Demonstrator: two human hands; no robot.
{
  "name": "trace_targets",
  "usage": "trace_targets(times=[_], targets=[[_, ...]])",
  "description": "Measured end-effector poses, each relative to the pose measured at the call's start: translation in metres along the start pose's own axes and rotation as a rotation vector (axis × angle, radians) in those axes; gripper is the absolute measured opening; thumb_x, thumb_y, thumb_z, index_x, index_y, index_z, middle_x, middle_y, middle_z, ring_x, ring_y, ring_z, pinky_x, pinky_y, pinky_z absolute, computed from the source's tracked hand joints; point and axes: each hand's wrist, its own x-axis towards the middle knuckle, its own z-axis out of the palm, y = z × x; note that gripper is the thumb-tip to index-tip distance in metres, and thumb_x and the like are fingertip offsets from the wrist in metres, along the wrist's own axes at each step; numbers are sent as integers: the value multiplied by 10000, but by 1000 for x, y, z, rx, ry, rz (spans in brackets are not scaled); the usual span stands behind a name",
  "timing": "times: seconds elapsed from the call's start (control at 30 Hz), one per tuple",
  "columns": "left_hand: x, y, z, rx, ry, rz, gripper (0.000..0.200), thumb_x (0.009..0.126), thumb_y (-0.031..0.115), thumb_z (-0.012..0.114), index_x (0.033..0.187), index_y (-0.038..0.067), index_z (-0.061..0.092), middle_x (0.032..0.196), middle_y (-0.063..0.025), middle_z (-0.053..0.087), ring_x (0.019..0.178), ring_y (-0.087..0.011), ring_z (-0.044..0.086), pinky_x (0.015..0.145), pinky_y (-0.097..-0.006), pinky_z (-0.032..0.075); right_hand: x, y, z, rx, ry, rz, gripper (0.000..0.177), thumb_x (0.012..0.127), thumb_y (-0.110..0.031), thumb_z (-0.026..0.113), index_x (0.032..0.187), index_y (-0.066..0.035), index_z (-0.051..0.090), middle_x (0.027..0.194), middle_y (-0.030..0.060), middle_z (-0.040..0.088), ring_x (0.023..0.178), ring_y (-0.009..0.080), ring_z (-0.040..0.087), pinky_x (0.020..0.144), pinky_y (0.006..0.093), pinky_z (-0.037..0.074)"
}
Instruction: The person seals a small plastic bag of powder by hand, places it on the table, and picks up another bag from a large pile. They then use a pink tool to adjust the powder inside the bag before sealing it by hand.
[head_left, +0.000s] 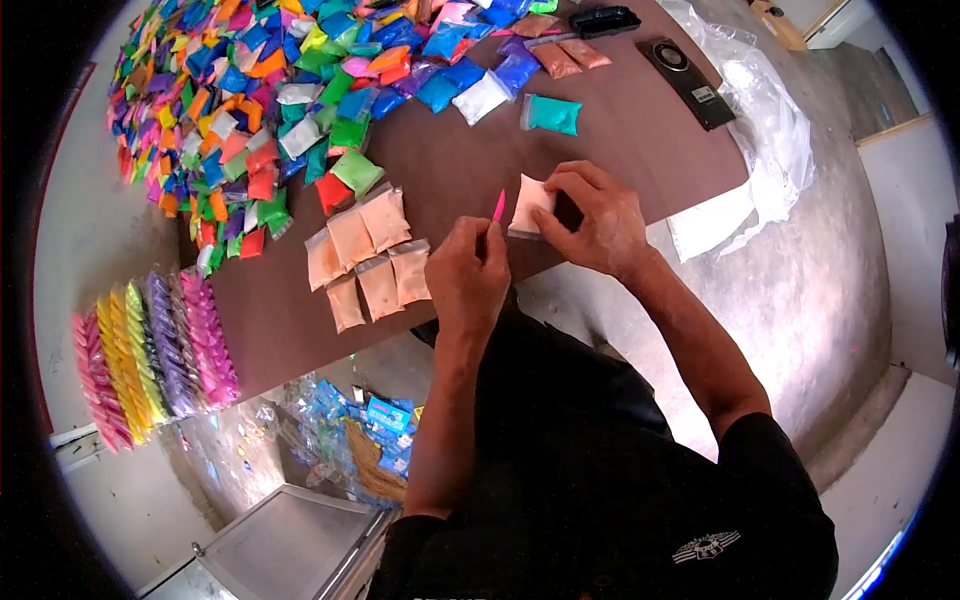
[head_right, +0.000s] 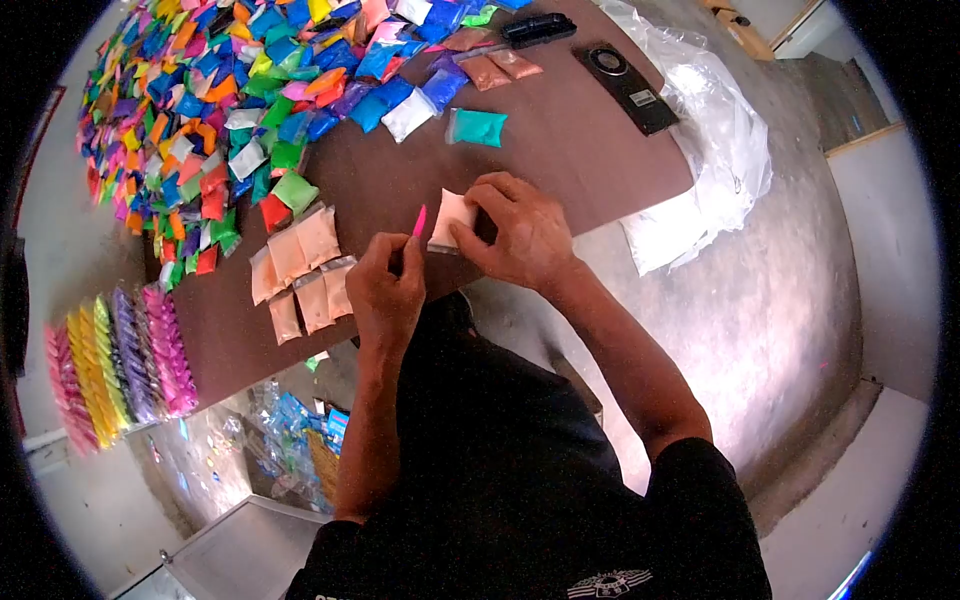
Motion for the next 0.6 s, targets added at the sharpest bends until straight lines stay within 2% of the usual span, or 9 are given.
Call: trace_targets(times=[0.07, 0.13, 0.27, 0.33, 0.47, 0.53, 0.57, 0.6], targets=[[-2, 6, -3, -22, -17, -24, 103, 952, 100, 728, 913, 26, 667, 814, -168, 714, 710, -344, 720, 639, -407, 547, -2, -2, 0, 13, -9, 17, 341, 857, -272, 819, 1114, -70, 726, 1059, 100, 703, 924, 289, 734, 776, 412, 610], [-6, 12, 0, -59, 30, 88, 108, 981, 87, 722, 925, 0, 693, 788, -136, 728, 687, -181, 709, 621, -339, 532, -1, -7, -2, 55, -23, 91, 360, 859, -299, 823, 1134, -85, 733, 1038, 98, 703, 895, 289, 733, 765, 406, 607], [-10, 4, 6, -20, -30, 16, 110, 979, 97, 725, 931, 1, 698, 806, -143, 737, 703, -208, 727, 639, -357, 546, -2, -4, 0, 24, -53, 78, 386, 859, -330, 825, 1157, -101, 737, 1016, 96, 696, 870, 285, 731, 758, 397, 605], [-6, -3, 4, -12, 15, 46, 106, 954, 104, 727, 911, 32, 661, 794, -171, 703, 702, -358, 712, 634, -420, 540, -3, -4, -1, 7, -55, 73, 379, 857, -346, 825, 1139, -107, 742, 994, 91, 688, 849, 277, 725, 737, 392, 599], [0, -3, -3, 64, -5, 10, 113, 954, 104, 729, 907, 31, 656, 803, -169, 706, 706, -355, 713, 633, -422, 539, -1, -5, 0, -14, -38, 38, 395, 804, -255, 895, 1114, -47, 765, 969, 105, 720, 775, 242, 739, 664, 353, 615], [-2, 6, -3, 5, 52, 32, 128, 957, 109, 726, 894, 31, 647, 813, -171, 704, 709, -355, 711, 631, -421, 537, -3, -5, -1, -3, -51, 85, 296, 884, -308, 803, 1081, -96, 745, 927, 82, 683, 810, 277, 702, 707, 413, 581], [-3, 12, -3, 3, 49, 32, 128, 957, 109, 726, 894, 31, 647, 813, -171, 704, 709, -355, 711, 631, -421, 537, -4, -4, -1, -6, -52, 89, 296, 884, -308, 803, 1081, -96, 745, 927, 82, 683, 810, 277, 702, 707, 413, 581], [-4, 19, -5, -8, 37, 48, 110, 966, 105, 722, 918, 20, 671, 808, -158, 717, 703, -298, 720, 638, -393, 539, -4, -3, 0, -2, -24, 65, 270, 895, -285, 790, 1080, -95, 745, 906, 81, 679, 806, 283, 698, 708, 413, 579]])
